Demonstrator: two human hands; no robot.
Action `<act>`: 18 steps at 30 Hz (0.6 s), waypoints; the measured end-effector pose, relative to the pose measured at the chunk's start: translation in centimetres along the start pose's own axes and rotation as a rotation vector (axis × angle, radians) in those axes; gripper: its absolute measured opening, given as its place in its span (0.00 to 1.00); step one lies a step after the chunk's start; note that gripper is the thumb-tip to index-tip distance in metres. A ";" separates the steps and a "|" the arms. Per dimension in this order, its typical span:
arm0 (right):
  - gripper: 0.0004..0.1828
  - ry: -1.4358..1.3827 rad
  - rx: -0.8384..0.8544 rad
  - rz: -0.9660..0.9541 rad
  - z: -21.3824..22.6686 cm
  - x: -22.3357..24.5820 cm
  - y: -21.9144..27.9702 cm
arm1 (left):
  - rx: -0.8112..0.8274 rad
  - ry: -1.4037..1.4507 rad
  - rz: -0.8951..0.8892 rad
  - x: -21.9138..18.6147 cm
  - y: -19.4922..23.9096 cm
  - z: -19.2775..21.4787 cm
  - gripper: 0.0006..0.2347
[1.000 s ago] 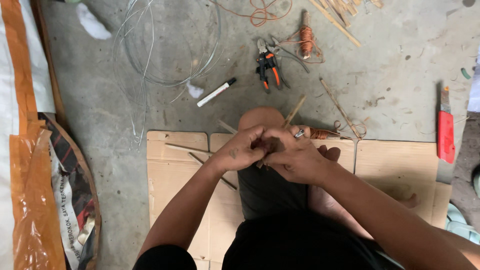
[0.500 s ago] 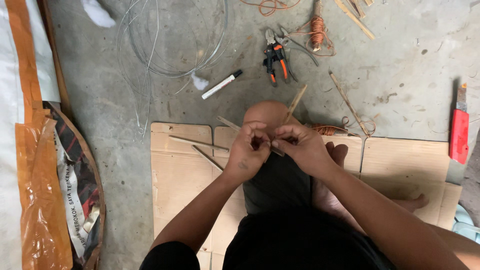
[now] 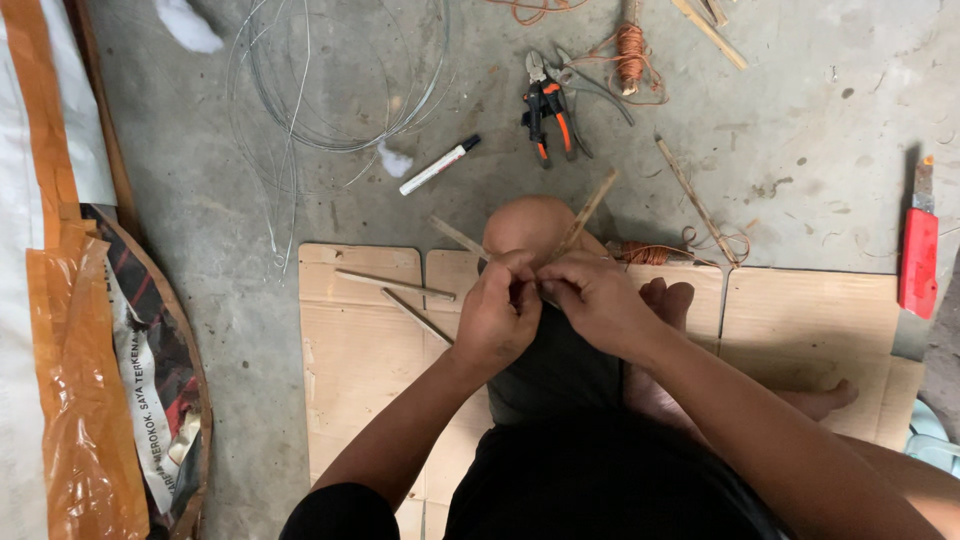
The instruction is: The person assembles a small wooden structure by tying thin wooden sticks together with copper wire. They use a utility knife to cut the wire and pliers to tighten the connections.
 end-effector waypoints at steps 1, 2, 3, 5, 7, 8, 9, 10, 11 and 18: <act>0.06 0.010 0.026 -0.018 -0.1 -0.2 0.1 | -0.024 -0.032 -0.012 -0.1 0.0 0.0 0.19; 0.05 0.018 0.054 -0.036 -0.1 -0.4 0.2 | -0.049 -0.066 -0.024 -0.1 0.0 0.1 0.18; 0.05 0.027 0.081 -0.053 -0.3 -0.8 0.3 | -0.046 -0.067 -0.015 0.0 0.0 0.0 0.18; 0.06 -0.202 0.147 -0.271 -0.9 -2.3 0.3 | -0.039 -0.070 0.004 0.3 0.1 -0.1 0.18; 0.06 -0.402 0.202 -0.426 -1.1 -3.6 0.4 | -0.033 -0.046 -0.048 0.4 0.1 -0.3 0.17; 0.06 -0.487 0.225 -0.472 -1.0 -4.2 0.3 | -0.032 -0.035 -0.075 0.5 0.1 -0.4 0.17; 0.06 -0.573 0.248 -0.517 -1.1 -4.7 0.3 | -0.023 -0.002 -0.030 0.9 0.1 -0.5 0.16; 0.06 -0.615 0.257 -0.575 -1.2 -5.2 0.5 | -0.011 0.034 0.014 1.2 0.1 -0.8 0.16; 0.07 -0.657 0.266 -0.632 -1.3 -5.7 0.7 | 0.001 0.069 0.058 1.5 0.1 -1.0 0.15; 0.08 -0.716 0.211 -0.695 -1.6 -7.0 1.0 | 0.076 0.173 0.109 0.8 -0.2 -0.1 0.11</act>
Point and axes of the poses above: each hand's wrist, its own y-axis away from the middle knuckle, its own z-axis out of the back of the hand, x = y × z, the point moved 5 cm from there along -y, towards the middle knuckle, and after that the axes turned 11 degrees about -x, right-handed, at the moved point
